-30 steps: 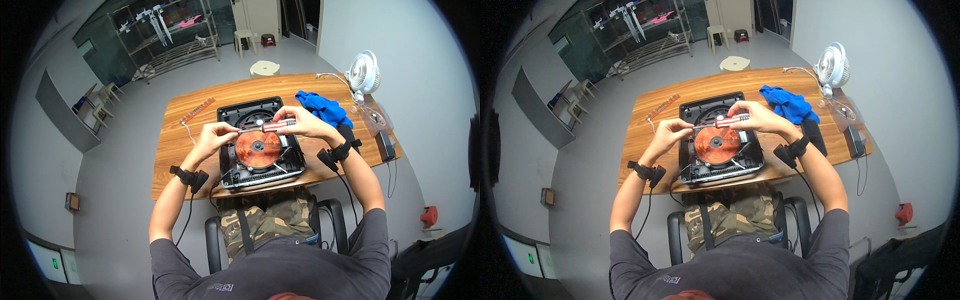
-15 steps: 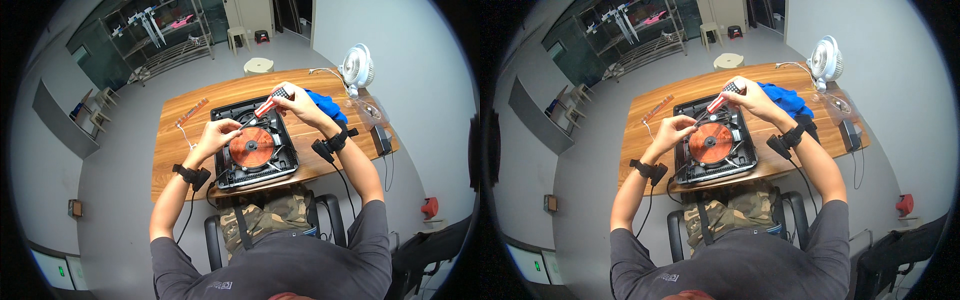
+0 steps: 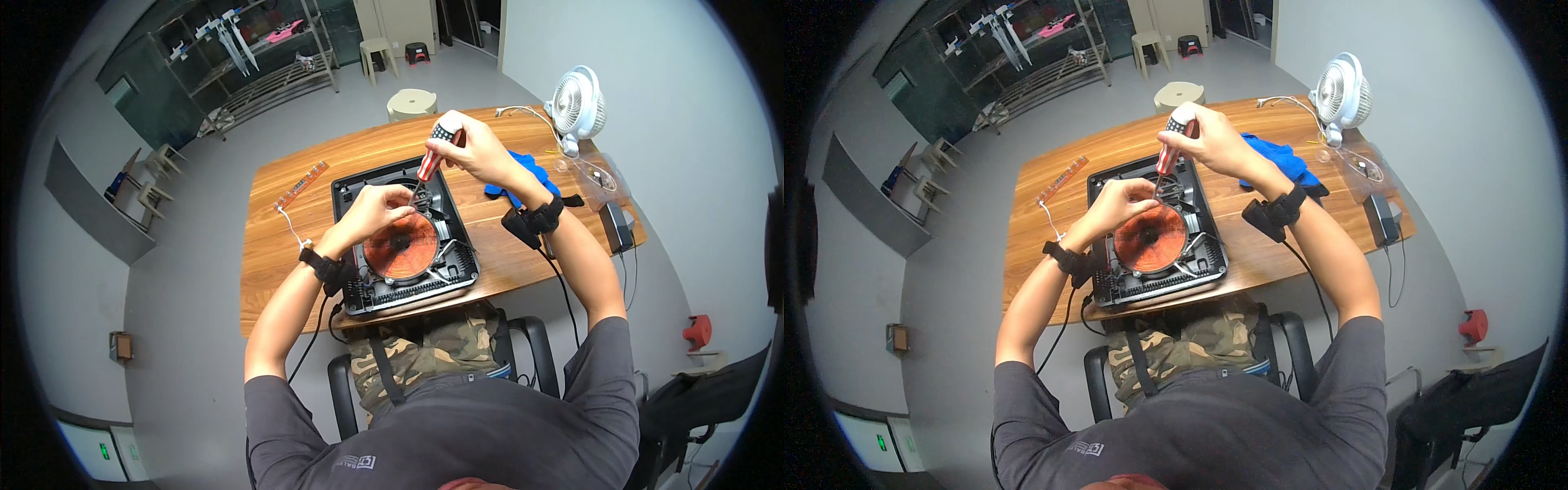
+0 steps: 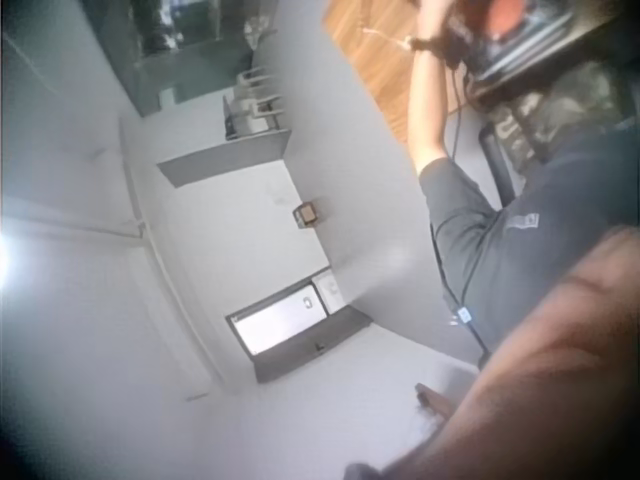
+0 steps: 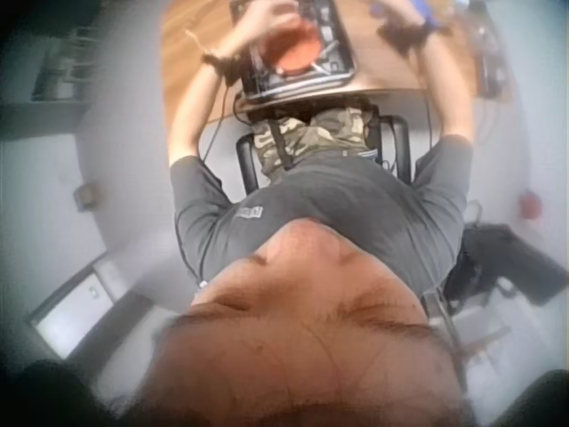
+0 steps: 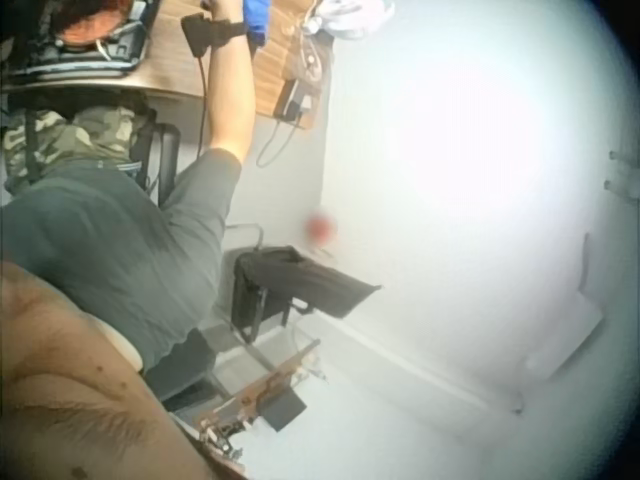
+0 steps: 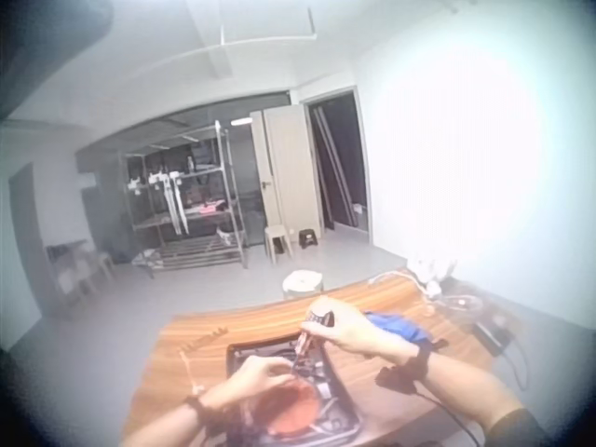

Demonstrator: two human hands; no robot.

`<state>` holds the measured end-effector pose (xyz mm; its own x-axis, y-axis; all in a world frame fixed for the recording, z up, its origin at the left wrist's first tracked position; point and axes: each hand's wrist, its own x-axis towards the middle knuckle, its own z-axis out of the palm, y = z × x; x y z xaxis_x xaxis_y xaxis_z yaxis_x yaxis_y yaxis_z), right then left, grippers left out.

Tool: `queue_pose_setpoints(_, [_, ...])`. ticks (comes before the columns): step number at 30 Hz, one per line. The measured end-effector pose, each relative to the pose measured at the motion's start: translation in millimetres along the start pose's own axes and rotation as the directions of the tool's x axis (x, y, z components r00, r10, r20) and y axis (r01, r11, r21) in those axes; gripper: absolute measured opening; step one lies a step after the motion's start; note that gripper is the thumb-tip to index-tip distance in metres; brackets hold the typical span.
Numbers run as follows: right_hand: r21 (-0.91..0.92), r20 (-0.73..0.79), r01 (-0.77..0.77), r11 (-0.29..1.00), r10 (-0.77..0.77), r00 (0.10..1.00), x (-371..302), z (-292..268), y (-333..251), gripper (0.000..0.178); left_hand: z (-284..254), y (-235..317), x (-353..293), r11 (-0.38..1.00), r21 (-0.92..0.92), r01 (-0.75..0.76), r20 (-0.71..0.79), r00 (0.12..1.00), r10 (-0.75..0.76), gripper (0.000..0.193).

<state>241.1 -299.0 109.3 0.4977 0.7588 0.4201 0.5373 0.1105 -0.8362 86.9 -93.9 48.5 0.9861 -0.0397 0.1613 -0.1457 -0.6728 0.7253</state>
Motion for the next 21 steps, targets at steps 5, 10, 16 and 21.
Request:
queue_pose_setpoints(5, [-0.063, -0.018, 0.039, 0.997, -0.04, 0.999, 7.4, -5.6, -4.7, 0.026, -6.0, -18.0, 2.9, 0.995, 0.087, 0.04, -0.048, 0.998, -0.036, 0.043])
queue_pose_setpoints(10, [-0.275, -0.027, 0.024, 0.961, -0.033, 0.999, 18.3, -6.9, 22.2, 0.029, -14.6, -53.7, -3.7, 0.964, 0.266, 0.026, -0.066, 0.998, -0.008, 0.036])
queue_pose_setpoints(16, [-0.257, 0.022, 0.01, 0.966, -0.004, 1.0, 25.8, 4.8, 27.6, 0.03, -10.1, -72.7, -8.5, 0.948, 0.318, 0.006, -0.024, 1.0, 0.002, 0.03])
queue_pose_setpoints(21, [-0.288, 0.049, 0.015, 0.957, -0.001, 0.999, 31.6, 11.6, 32.6, 0.031, -1.9, -82.8, -10.6, 0.919, 0.394, -0.018, 0.031, 1.0, 0.007, 0.028])
